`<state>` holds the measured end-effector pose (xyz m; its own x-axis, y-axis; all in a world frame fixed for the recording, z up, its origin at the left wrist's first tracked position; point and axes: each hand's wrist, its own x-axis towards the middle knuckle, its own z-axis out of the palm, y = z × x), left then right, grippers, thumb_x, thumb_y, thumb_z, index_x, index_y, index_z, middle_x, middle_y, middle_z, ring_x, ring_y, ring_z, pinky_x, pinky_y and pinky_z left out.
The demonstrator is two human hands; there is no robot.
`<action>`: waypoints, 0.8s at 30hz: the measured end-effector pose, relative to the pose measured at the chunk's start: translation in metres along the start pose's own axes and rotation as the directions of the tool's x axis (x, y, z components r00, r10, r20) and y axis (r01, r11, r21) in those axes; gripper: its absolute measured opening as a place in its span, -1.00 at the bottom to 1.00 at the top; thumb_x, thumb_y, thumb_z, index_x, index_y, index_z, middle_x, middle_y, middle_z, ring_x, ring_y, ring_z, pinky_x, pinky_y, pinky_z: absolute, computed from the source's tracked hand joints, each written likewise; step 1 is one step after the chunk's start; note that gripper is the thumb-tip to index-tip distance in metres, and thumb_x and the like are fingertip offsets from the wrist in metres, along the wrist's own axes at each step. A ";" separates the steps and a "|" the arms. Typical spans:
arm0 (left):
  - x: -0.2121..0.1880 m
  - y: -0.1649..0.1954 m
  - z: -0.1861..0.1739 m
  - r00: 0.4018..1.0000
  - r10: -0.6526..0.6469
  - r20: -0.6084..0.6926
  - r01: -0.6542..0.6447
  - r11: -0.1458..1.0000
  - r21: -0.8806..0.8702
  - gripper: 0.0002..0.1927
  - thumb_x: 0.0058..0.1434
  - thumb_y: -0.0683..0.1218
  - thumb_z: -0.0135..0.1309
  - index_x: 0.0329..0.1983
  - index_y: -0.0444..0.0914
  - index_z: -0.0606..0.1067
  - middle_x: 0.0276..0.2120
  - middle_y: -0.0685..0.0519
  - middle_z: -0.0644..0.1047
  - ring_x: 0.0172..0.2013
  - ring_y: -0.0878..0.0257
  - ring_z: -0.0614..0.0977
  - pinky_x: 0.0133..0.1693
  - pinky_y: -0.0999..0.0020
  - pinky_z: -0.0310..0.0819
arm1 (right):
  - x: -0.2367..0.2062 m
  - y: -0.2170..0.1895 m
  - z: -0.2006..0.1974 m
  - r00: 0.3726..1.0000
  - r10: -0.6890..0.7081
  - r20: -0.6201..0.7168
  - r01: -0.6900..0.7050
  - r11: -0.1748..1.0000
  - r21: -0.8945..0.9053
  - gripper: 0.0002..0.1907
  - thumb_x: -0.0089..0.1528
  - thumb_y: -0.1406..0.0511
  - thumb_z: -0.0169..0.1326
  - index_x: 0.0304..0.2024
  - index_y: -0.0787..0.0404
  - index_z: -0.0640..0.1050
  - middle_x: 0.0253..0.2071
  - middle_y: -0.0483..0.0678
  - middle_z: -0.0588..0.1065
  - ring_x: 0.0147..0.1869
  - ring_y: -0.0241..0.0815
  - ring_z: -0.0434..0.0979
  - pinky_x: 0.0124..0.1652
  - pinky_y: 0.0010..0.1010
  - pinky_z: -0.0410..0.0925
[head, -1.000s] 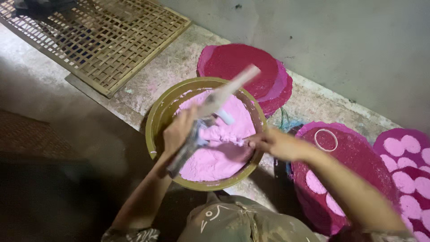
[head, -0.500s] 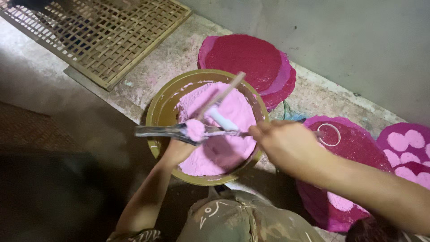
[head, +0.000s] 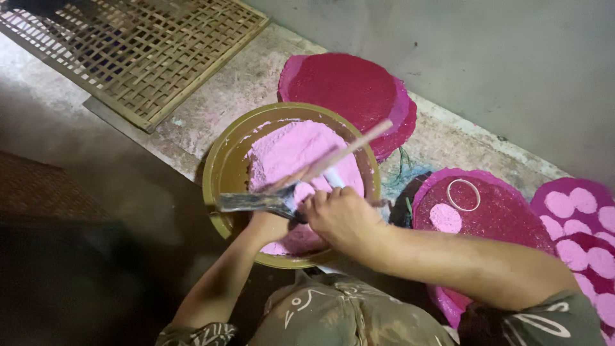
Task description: The person fills a handheld wooden mold with pink paste from a large basin, presses the mold over a mesh tray to extrude round paste discs, and wipes the mold surface between presses. They periodically lift finished trays of discs aside and continue filling and pressing new batches.
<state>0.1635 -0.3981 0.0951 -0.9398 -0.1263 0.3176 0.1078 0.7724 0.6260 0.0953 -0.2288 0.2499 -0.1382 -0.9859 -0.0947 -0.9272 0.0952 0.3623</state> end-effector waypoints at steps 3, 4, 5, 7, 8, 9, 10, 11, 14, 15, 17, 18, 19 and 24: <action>-0.004 0.011 -0.013 1.000 0.013 -0.014 -0.011 0.993 0.121 -0.31 0.21 -0.13 0.13 0.42 -0.24 0.24 0.21 -0.25 0.44 0.16 -0.24 0.47 0.20 -0.11 0.25 | -0.008 -0.002 -0.002 1.000 -0.021 -0.021 0.023 0.993 0.119 -0.74 0.18 0.31 0.03 -0.10 0.28 0.52 -0.31 0.09 0.55 -0.38 -0.02 0.65 -0.45 -0.24 0.49; -0.003 0.015 -0.019 0.999 -0.028 -0.022 0.031 0.990 0.140 -0.33 0.25 -0.13 0.12 0.43 -0.23 0.23 0.24 -0.24 0.43 0.16 -0.25 0.46 0.20 -0.15 0.23 | -0.012 0.000 -0.005 0.998 0.010 0.070 -0.019 0.991 0.133 -0.75 0.18 0.33 0.03 -0.11 0.28 0.52 -0.30 0.07 0.54 -0.35 -0.02 0.64 -0.43 -0.23 0.49; -0.002 0.018 -0.029 0.966 -0.247 0.077 0.238 0.966 0.104 -0.44 0.30 -0.07 0.06 0.38 -0.16 0.31 0.22 -0.14 0.48 0.13 -0.15 0.53 0.18 -0.06 0.35 | -0.021 0.007 -0.010 0.986 0.034 0.161 -0.058 0.988 0.144 -0.77 0.19 0.34 0.03 -0.11 0.28 0.51 -0.30 0.05 0.53 -0.33 -0.02 0.63 -0.41 -0.22 0.49; 0.005 0.019 -0.054 0.739 -0.604 0.298 0.605 0.790 0.101 -0.61 0.39 0.05 -0.07 0.27 -0.02 0.46 0.17 0.08 0.57 0.07 0.08 0.66 0.15 0.13 0.58 | -0.033 0.020 -0.023 0.996 0.090 0.013 -0.091 0.980 0.176 -0.59 0.04 0.31 0.08 -0.05 0.27 0.54 -0.25 0.06 0.54 -0.35 0.04 0.63 -0.45 -0.21 0.48; 0.009 0.023 -0.061 0.775 -0.572 0.269 0.569 0.817 0.098 -0.56 0.36 0.04 -0.06 0.31 -0.01 0.40 0.18 0.06 0.54 0.08 0.06 0.64 0.16 0.12 0.55 | -0.036 0.026 -0.029 0.995 0.097 -0.004 -0.095 0.985 0.145 -0.59 0.03 0.31 0.08 -0.05 0.25 0.54 -0.26 0.04 0.54 -0.35 0.04 0.63 -0.44 -0.20 0.48; 0.012 0.024 -0.067 0.815 -0.531 0.231 0.524 0.846 0.097 -0.50 0.32 0.03 -0.04 0.35 -0.01 0.34 0.19 0.04 0.52 0.08 0.04 0.63 0.17 0.12 0.52 | -0.035 0.026 -0.034 0.994 0.106 -0.029 -0.103 0.989 0.105 -0.58 0.02 0.30 0.08 -0.05 0.24 0.55 -0.26 0.03 0.55 -0.35 0.05 0.63 -0.43 -0.18 0.48; 0.013 0.026 -0.072 0.850 -0.490 0.196 0.479 0.872 0.101 -0.44 0.29 0.01 -0.03 0.39 0.00 0.28 0.21 0.02 0.49 0.09 0.02 0.61 0.17 0.12 0.50 | -0.031 0.026 -0.038 0.992 0.116 -0.054 -0.112 0.991 0.071 -0.57 0.01 0.29 0.08 -0.05 0.22 0.56 -0.27 0.02 0.55 -0.34 0.05 0.63 -0.42 -0.17 0.48; 0.012 0.026 -0.074 0.874 -0.453 0.173 0.440 0.891 0.109 -0.37 0.25 0.00 -0.01 0.42 0.00 0.22 0.22 0.00 0.46 0.09 0.00 0.60 0.18 0.11 0.47 | -0.023 0.020 -0.039 0.995 0.096 -0.033 -0.095 0.994 0.046 -0.66 0.08 0.30 0.06 -0.09 0.24 0.55 -0.30 0.03 0.55 -0.36 0.03 0.63 -0.43 -0.19 0.48; 0.005 0.024 -0.062 0.948 -0.308 0.081 0.295 0.946 0.135 -0.23 0.19 -0.05 0.03 0.50 -0.01 0.12 0.26 -0.07 0.40 0.11 -0.06 0.55 0.17 0.07 0.41 | 0.007 -0.004 -0.024 0.999 0.042 -0.023 -0.042 0.999 -0.027 -0.83 0.25 0.31 0.02 -0.18 0.28 0.53 -0.38 0.03 0.53 -0.41 -0.04 0.62 -0.45 -0.26 0.46; 0.003 0.021 -0.054 0.973 -0.226 0.035 0.219 0.963 0.155 -0.25 0.20 -0.07 0.04 0.49 -0.03 0.13 0.28 -0.09 0.40 0.12 -0.09 0.54 0.14 0.03 0.40 | 0.012 -0.013 -0.013 0.997 0.036 -0.067 -0.040 0.998 -0.050 -0.84 0.28 0.32 0.01 -0.21 0.29 0.54 -0.39 0.02 0.52 -0.43 -0.07 0.61 -0.47 -0.28 0.45; -0.001 0.006 -0.042 0.996 -0.082 -0.046 0.091 0.967 0.239 -0.24 0.15 -0.09 0.07 0.45 -0.12 0.18 0.30 -0.14 0.39 0.14 -0.18 0.52 0.09 -0.07 0.39 | 0.014 -0.025 0.011 0.995 0.039 -0.092 -0.039 0.999 0.002 -0.85 0.26 0.33 0.01 -0.22 0.30 0.53 -0.40 0.02 0.52 -0.44 -0.06 0.61 -0.48 -0.27 0.45; -0.004 -0.001 -0.038 0.997 -0.018 -0.078 0.041 0.955 0.294 -0.22 0.09 -0.09 0.10 0.42 -0.17 0.20 0.31 -0.16 0.39 0.14 -0.23 0.52 0.08 -0.13 0.39 | 0.009 -0.020 0.020 0.996 0.048 -0.069 -0.043 0.996 0.078 -0.83 0.22 0.33 0.03 -0.19 0.29 0.53 -0.40 0.04 0.53 -0.43 -0.03 0.62 -0.48 -0.25 0.46; -0.009 -0.006 -0.033 0.994 0.042 -0.103 -0.004 0.938 0.347 -0.20 0.03 -0.08 0.12 0.40 -0.23 0.23 0.31 -0.18 0.40 0.14 -0.29 0.51 0.07 -0.20 0.39 | -0.001 -0.012 0.028 0.998 0.054 -0.040 -0.047 0.986 0.157 -0.79 0.17 0.33 0.05 -0.16 0.29 0.52 -0.39 0.05 0.54 -0.42 0.00 0.64 -0.48 -0.22 0.47; -0.015 -0.041 -0.051 0.770 -0.637 -0.046 0.636 0.771 -0.028 -0.59 0.29 -0.06 -0.03 0.22 -0.09 0.48 0.14 -0.03 0.58 0.05 0.06 0.67 0.09 0.20 0.58 | -0.040 0.021 0.030 0.954 0.293 -0.066 -0.241 0.879 0.412 -0.72 0.18 0.36 0.04 -0.05 0.25 0.50 -0.31 0.07 0.56 -0.35 0.09 0.64 -0.43 -0.13 0.47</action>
<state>0.1896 -0.4591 0.1008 -0.7772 -0.6175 -0.1212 -0.5055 0.4980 0.7045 0.0706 -0.1828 0.2333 -0.3806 -0.9215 0.0768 -0.9247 0.3785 -0.0409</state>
